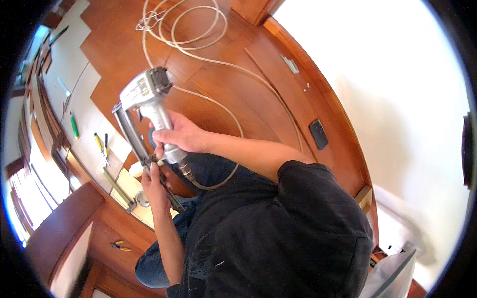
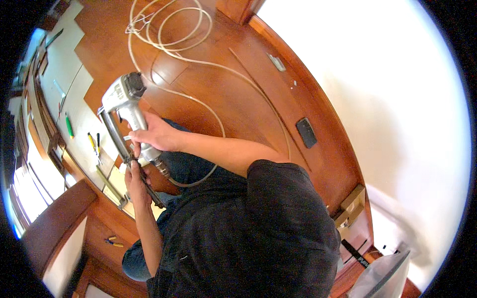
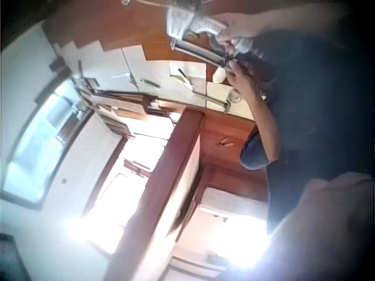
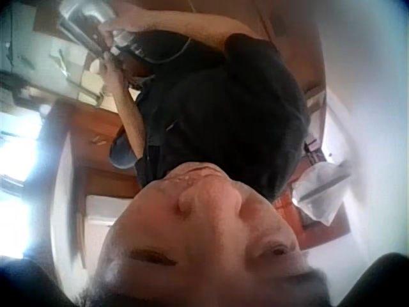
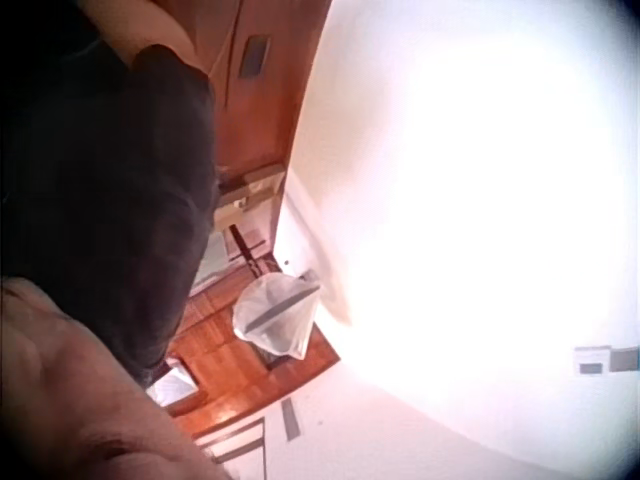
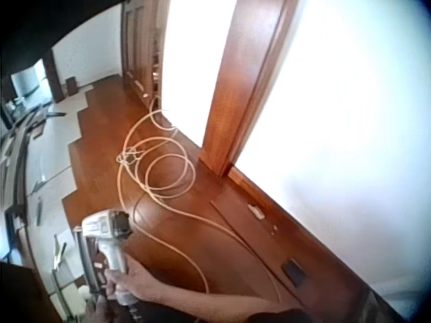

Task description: The person applies wood glue to a wooden plank, fits the plank into a gap on the floor, and secures it using a hammer and a pneumatic nail gun. They then refill the nail gun with metal staples.

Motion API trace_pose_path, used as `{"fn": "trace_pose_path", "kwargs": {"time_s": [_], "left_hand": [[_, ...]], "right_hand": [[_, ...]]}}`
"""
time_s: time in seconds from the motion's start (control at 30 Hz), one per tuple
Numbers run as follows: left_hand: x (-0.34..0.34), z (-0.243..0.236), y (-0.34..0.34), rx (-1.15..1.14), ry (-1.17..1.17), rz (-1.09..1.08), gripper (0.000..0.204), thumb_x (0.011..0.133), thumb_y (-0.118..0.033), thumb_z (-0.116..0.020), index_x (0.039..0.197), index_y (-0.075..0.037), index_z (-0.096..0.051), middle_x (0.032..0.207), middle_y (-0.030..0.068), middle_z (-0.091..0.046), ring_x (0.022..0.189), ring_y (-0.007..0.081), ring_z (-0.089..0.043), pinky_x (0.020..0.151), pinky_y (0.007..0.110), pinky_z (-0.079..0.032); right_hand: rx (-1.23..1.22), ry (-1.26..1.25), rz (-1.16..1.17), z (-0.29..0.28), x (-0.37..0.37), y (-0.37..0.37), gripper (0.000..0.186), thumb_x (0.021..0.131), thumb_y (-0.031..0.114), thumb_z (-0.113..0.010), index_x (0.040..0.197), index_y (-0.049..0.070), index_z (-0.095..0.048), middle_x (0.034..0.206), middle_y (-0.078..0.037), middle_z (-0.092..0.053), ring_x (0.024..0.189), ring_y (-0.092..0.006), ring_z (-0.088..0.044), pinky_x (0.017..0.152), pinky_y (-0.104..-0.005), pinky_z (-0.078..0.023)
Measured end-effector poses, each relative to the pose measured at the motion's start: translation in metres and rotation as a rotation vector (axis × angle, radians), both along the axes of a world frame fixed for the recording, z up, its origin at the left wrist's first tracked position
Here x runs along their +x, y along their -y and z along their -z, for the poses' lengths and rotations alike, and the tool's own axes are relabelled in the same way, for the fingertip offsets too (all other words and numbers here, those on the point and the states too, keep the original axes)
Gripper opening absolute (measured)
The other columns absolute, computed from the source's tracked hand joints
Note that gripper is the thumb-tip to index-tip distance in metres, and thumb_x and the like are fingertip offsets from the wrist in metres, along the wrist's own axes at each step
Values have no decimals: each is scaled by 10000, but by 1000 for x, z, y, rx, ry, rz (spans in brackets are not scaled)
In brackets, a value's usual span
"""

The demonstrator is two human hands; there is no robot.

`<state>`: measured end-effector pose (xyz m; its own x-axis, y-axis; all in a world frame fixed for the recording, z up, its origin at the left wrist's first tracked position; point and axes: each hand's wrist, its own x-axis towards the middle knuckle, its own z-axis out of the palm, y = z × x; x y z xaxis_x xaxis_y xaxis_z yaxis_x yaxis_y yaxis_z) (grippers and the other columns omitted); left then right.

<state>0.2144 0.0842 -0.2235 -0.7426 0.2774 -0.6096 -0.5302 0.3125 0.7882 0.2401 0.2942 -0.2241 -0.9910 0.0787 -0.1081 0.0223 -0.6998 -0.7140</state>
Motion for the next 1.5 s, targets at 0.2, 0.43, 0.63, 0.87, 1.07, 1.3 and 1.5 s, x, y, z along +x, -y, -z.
{"fn": "trace_pose_path", "kwargs": {"time_s": [0.2,0.43,0.63,0.87,1.07,1.3,1.5], "left_hand": [[4,-9,27,-81,-117,-128,411,1075,-441,-461,1076,-46,-574,688,64,-603,448,97,-476,408,228,-376],[14,-22,67,-128,-223,-218,446,1082,-467,-422,1008,-50,-562,707,54,-593,479,88,-501,404,214,-381],[28,-37,65,-245,-212,-347,478,1075,-504,-415,967,-61,-557,697,36,-547,482,93,-475,405,219,-359],[31,-31,61,-240,-166,-401,507,1059,-539,-437,975,-55,-560,699,24,-531,481,90,-467,398,216,-351],[28,-25,63,-191,-157,-421,504,1050,-543,-458,1025,-50,-561,695,23,-531,478,91,-471,392,221,-365],[28,-15,76,-218,-142,-441,476,1063,-525,-436,1061,-68,-569,703,22,-558,482,95,-473,402,223,-366],[31,-17,80,-274,-136,-494,454,1058,-522,-449,1035,-81,-554,699,31,-549,477,100,-482,393,220,-370]], "right_hand": [[735,275,324,50,44,-91,360,1022,368,-569,1055,23,-668,946,-89,-686,913,-192,-649,821,-374,-535],[1396,1100,831,196,213,-304,268,966,230,-570,1050,15,-707,1075,-261,-680,1039,-424,-642,928,-495,-507],[1555,1577,601,227,261,-291,632,937,460,-625,1408,53,-514,1455,-210,-501,1351,-379,-448,1145,-511,-331],[1517,1341,435,206,276,-299,627,944,495,-607,1375,42,-554,1416,-215,-537,1325,-388,-481,1113,-552,-352],[1388,1694,1006,233,306,-347,497,953,408,-630,1284,37,-634,1379,-269,-533,1293,-389,-517,1045,-479,-458],[1160,1900,627,262,306,-382,454,934,382,-653,1186,6,-687,1245,-244,-662,1173,-400,-624,1019,-450,-500],[1340,1413,750,229,235,-376,318,929,268,-639,1175,72,-688,1145,-224,-698,1077,-398,-662,954,-458,-525]]}}
